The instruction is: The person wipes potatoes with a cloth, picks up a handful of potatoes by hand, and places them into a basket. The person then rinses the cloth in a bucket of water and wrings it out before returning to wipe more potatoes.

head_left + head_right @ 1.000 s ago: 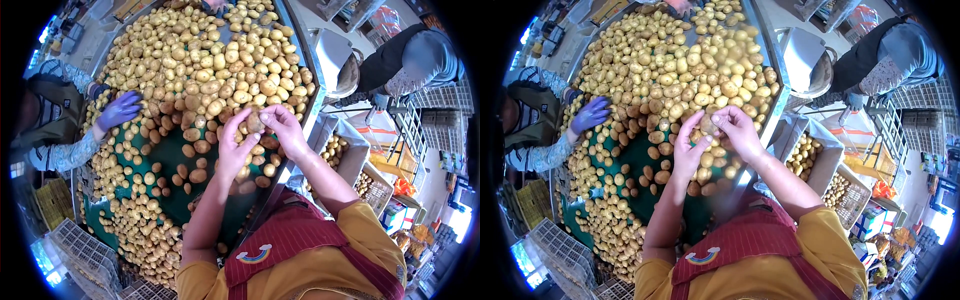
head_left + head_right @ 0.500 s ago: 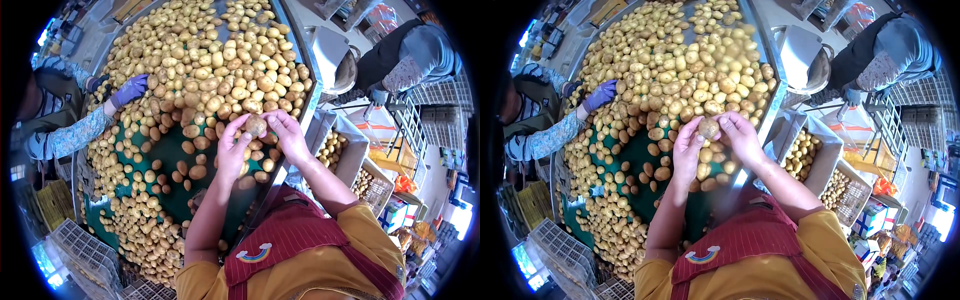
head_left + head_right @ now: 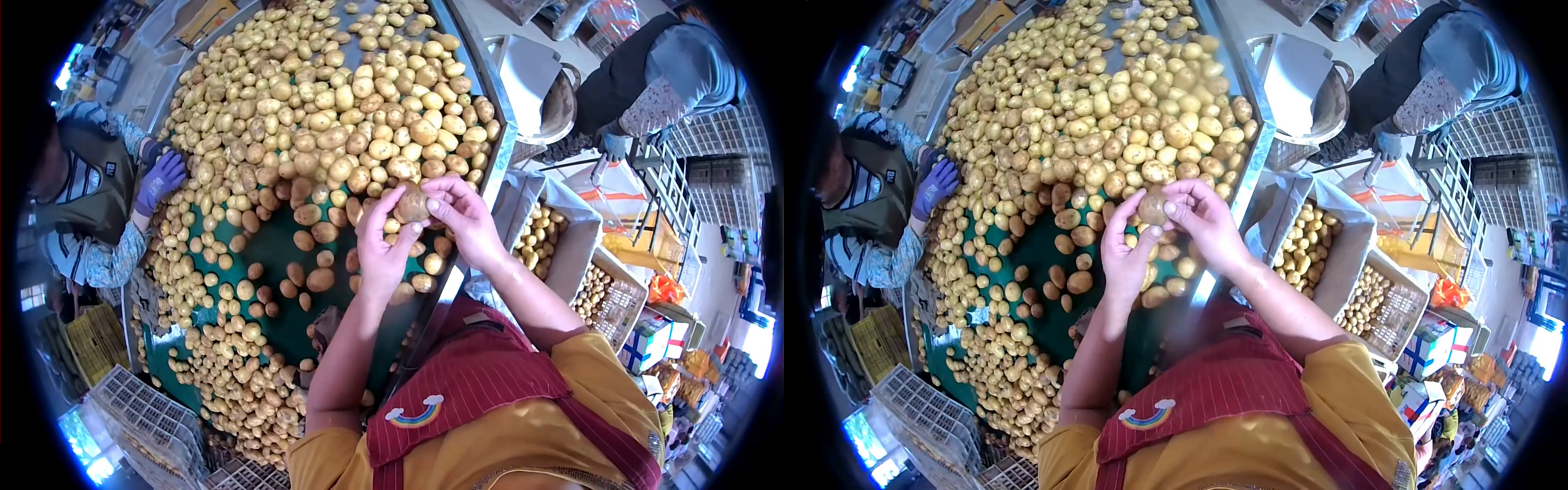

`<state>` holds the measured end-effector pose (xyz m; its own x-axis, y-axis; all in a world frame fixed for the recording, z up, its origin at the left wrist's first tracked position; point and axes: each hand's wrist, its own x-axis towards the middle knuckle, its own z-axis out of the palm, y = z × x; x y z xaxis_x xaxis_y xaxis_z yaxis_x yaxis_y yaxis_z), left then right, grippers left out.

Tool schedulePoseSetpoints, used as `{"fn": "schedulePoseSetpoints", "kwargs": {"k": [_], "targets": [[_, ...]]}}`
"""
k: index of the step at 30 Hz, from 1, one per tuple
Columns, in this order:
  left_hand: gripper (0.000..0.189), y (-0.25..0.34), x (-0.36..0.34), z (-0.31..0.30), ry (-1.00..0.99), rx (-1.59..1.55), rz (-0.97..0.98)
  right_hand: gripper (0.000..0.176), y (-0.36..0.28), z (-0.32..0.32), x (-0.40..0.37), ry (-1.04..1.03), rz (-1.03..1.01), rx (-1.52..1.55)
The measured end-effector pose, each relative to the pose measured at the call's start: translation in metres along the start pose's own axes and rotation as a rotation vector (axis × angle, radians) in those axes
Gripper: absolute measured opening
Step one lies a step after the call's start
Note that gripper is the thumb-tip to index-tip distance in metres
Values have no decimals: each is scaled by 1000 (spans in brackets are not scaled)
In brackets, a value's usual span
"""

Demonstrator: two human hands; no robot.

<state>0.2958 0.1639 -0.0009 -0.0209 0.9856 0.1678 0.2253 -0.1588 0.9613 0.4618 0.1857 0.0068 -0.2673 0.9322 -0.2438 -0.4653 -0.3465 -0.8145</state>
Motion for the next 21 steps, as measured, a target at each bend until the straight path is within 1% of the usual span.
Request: {"fn": "schedulePoseSetpoints", "kwargs": {"k": [1, 4, 7, 10, 13, 16, 17, 20, 21], "targets": [[56, 0, 1, -1, -6, 162, 61, 27, 2, 0, 0, -3, 14, 27], [60, 2, 2, -1, 17, 253, 83, 34, 2, 5, -3, -2, 71, 96], [59, 3, 3, -1, 18, 221, 86, 42, -6, 11, -8, -54, 130, 189], [45, 7, 1, 8, 85, -27, -11, 46, 8, 8, -6, -66, 87, 280], [32, 4, 5, 6, 143, -262, -223, 44, 15, 2, -8, -175, 111, 452], [36, 16, 9, 11, 198, -572, -439, 43, 17, 4, -6, -171, 178, 587], [40, 20, 9, 9, 206, -558, -443, 43, 19, 2, -5, -175, 200, 599], [39, 11, 4, -1, 206, -450, -484, 42, 22, -1, -4, -165, 251, 596], [36, 14, 5, -6, 200, -409, -522, 41, 22, -1, -3, -160, 259, 594]]}}
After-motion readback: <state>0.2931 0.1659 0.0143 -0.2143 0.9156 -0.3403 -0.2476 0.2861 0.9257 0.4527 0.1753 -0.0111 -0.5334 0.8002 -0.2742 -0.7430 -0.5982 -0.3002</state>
